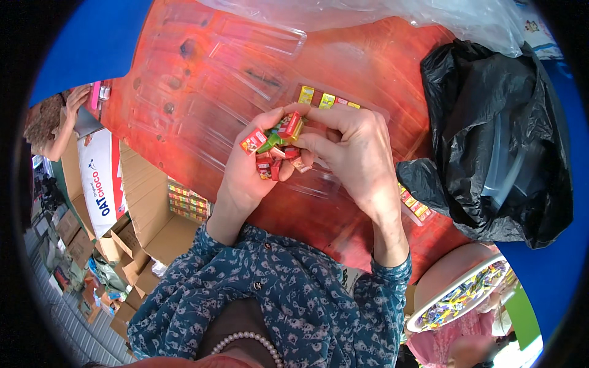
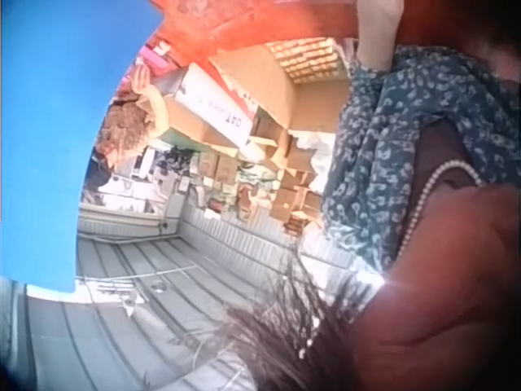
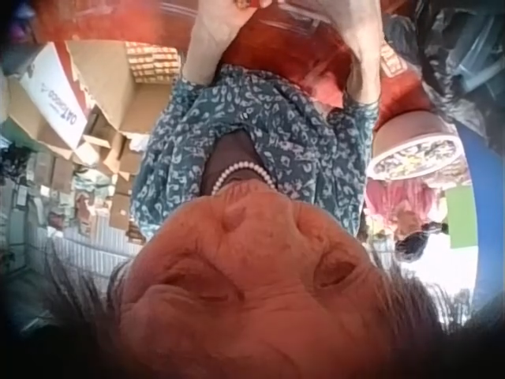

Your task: Sorting small wrapped items and arranging them into plastic trays for packing.

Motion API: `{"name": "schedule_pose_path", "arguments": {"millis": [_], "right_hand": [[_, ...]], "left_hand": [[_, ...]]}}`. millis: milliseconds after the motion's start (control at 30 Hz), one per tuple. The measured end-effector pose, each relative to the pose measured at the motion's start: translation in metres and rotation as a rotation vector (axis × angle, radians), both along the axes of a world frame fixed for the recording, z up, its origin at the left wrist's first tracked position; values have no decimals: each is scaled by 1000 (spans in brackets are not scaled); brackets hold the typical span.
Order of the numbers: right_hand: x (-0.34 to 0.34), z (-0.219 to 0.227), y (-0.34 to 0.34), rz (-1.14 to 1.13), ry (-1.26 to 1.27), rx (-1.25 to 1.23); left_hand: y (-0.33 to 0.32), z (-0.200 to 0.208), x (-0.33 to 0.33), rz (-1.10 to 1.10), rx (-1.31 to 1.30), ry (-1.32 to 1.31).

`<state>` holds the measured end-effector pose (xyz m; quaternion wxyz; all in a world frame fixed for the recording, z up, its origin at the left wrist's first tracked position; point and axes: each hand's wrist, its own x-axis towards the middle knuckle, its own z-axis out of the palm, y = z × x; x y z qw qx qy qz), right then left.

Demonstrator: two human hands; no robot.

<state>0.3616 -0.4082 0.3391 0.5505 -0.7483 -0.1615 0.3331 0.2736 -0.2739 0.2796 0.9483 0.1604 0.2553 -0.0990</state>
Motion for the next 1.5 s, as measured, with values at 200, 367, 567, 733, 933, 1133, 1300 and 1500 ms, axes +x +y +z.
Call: {"name": "schedule_pose_path", "arguments": {"millis": [200, 367, 567, 733, 933, 1133, 1300, 1500], "right_hand": [[3, -13, -11, 24, 119, 14], [8, -15, -19, -139, 91, 145], [8, -38, -26, -208, -468, -146], [-7, -44, -9, -44, -620, -203], [-25, -49, 27, -3, -847, -327], [-29, -48, 37, 0, -888, -423], [-30, -50, 39, -22, -848, -363], [-19, -44, 25, -173, -570, -89]], "left_hand": [[-7, -2, -4, -5, 90, -88], [8, 2, -2, -14, -26, -96], [36, 7, -7, 152, 20, -165], [53, 16, -16, 230, 39, -153], [64, 14, -20, 281, 67, -208], [66, 11, -23, 297, 33, -182], [65, 9, -21, 302, -8, -188], [67, 5, -21, 293, -51, -215]]}}
